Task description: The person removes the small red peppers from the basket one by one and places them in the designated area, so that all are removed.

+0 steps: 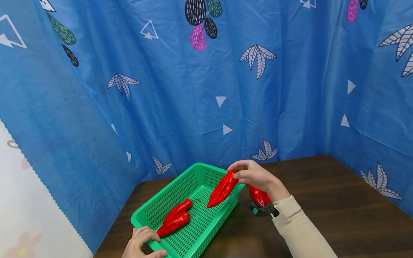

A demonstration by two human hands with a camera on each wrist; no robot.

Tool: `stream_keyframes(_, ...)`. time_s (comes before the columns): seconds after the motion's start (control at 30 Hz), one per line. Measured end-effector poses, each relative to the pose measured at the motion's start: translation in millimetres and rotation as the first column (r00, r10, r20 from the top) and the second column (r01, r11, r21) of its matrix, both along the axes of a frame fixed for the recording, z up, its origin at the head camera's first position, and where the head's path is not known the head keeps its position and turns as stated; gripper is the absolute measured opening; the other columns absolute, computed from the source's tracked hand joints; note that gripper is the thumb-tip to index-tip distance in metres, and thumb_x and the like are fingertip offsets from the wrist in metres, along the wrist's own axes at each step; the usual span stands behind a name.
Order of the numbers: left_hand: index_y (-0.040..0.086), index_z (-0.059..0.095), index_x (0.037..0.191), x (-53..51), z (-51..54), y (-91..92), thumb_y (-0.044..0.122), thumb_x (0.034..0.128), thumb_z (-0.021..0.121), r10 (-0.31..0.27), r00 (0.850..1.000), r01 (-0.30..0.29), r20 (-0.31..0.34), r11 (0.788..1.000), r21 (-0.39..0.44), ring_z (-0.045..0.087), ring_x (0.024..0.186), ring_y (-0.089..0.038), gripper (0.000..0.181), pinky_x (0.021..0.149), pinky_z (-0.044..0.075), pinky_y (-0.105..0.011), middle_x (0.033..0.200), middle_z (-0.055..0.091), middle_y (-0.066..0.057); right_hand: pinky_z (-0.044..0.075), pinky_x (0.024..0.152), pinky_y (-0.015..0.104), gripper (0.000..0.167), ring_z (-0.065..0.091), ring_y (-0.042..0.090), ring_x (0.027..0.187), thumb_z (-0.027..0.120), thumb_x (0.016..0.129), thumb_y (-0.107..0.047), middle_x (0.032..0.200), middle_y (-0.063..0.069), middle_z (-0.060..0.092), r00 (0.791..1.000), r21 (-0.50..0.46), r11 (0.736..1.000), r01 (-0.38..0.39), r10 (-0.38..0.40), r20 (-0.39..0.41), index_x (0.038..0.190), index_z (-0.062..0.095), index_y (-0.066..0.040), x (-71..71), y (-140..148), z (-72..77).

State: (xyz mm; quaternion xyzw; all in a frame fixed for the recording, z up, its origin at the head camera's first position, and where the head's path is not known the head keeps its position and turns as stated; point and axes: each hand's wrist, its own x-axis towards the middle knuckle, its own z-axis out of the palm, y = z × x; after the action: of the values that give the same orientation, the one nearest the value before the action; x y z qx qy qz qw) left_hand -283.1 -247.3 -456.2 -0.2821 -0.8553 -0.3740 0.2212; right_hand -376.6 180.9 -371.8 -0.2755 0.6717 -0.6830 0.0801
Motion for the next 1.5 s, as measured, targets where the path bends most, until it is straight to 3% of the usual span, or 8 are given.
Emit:
stream_keyframes(0.27, 0.024, 0.066, 0.085, 0.4, 0.2, 0.1, 0.015, 0.071, 0.09, 0.006, 1.0, -0.006, 0.015, 1.0, -0.003, 0.05, 0.089, -0.003, 0.029, 0.089, 0.031, -0.055, 0.084, 0.062, 0.019, 0.062, 0.088, 0.032, 0.023, 0.071, 0.016, 0.094, 0.057, 0.095, -0.001, 0.105, 0.001, 0.07, 0.999, -0.119, 0.993, 0.003, -0.007, -0.032, 0.114, 0.067, -0.011, 6.1, 19.3, -7.9)
stream_keyframes(0.53, 0.025, 0.066, 0.085, -0.4, 0.6, -0.5, 0.013, 0.0699, 0.09, -0.013, 1.0, 0.013, -0.015, 1.0, 0.005, 0.05, 0.088, -0.003, 0.031, 0.087, 0.031, -0.057, 0.083, 0.062, 0.018, 0.063, 0.087, 0.033, 0.025, 0.069, 0.014, 0.095, 0.052, 0.097, -0.001, 0.107, 0.0, 0.064, 0.997, -0.178, 0.982, 0.056, -0.064, -0.039, 0.111, 0.065, -0.017, 11.0, 34.1, -7.5)
stream_keyframes(0.83, 0.022, 0.065, 0.085, -1.5, -0.8, -0.9, 0.012, 0.0692, 0.09, -0.017, 1.0, 0.017, -0.02, 1.0, 0.014, 0.049, 0.088, -0.003, 0.031, 0.092, 0.026, -0.06, 0.083, 0.061, 0.019, 0.063, 0.085, 0.033, 0.017, 0.07, 0.012, 0.09, 0.053, 0.1, -0.004, 0.102, -0.001, 0.067, 0.985, -0.171, 0.971, 0.168, -0.171, -0.004, 0.116, 0.054, -0.007, 14.6, 48.3, -18.0)
stream_keyframes(1.07, 0.023, 0.065, 0.085, 0.0, 0.3, -1.2, 0.014, 0.0677, 0.091, 0.01, 0.998, -0.012, -0.064, 0.999, -0.031, 0.05, 0.088, -0.002, 0.032, 0.088, 0.027, -0.04, 0.083, 0.06, 0.021, 0.063, 0.084, 0.032, 0.018, 0.069, 0.014, 0.089, 0.055, 0.1, -0.009, 0.105, 0.0, 0.067, 0.97, -0.118, 0.963, 0.243, -0.243, 0.014, 0.117, 0.056, -0.003, 13.1, 53.9, -23.3)
stream_keyframes(1.3, 0.023, 0.066, 0.085, 0.9, 0.3, -1.0, 0.014, 0.0679, 0.091, 0.009, 0.998, -0.011, -0.056, 0.999, -0.034, 0.05, 0.087, -0.002, 0.032, 0.087, 0.028, -0.043, 0.083, 0.06, 0.021, 0.062, 0.086, 0.032, 0.021, 0.069, 0.013, 0.091, 0.051, 0.102, -0.009, 0.104, -0.003, 0.069, 0.961, -0.12, 0.954, 0.275, -0.274, 0.025, 0.121, 0.055, -0.001, 12.3, 60.9, -25.8)
stream_keyframes(1.5, 0.025, 0.066, 0.085, 0.2, -1.1, -0.7, 0.016, 0.0673, 0.092, 0.025, 0.996, -0.03, -0.089, 0.998, -0.055, 0.05, 0.088, -0.002, 0.033, 0.083, 0.026, -0.029, 0.083, 0.061, 0.022, 0.062, 0.085, 0.03, 0.021, 0.069, 0.013, 0.092, 0.051, 0.104, -0.015, 0.106, -0.004, 0.069, 0.945, -0.138, 0.935, 0.326, -0.321, 0.057, 0.121, 0.058, -0.005, 10.5, 67.7, -28.2)
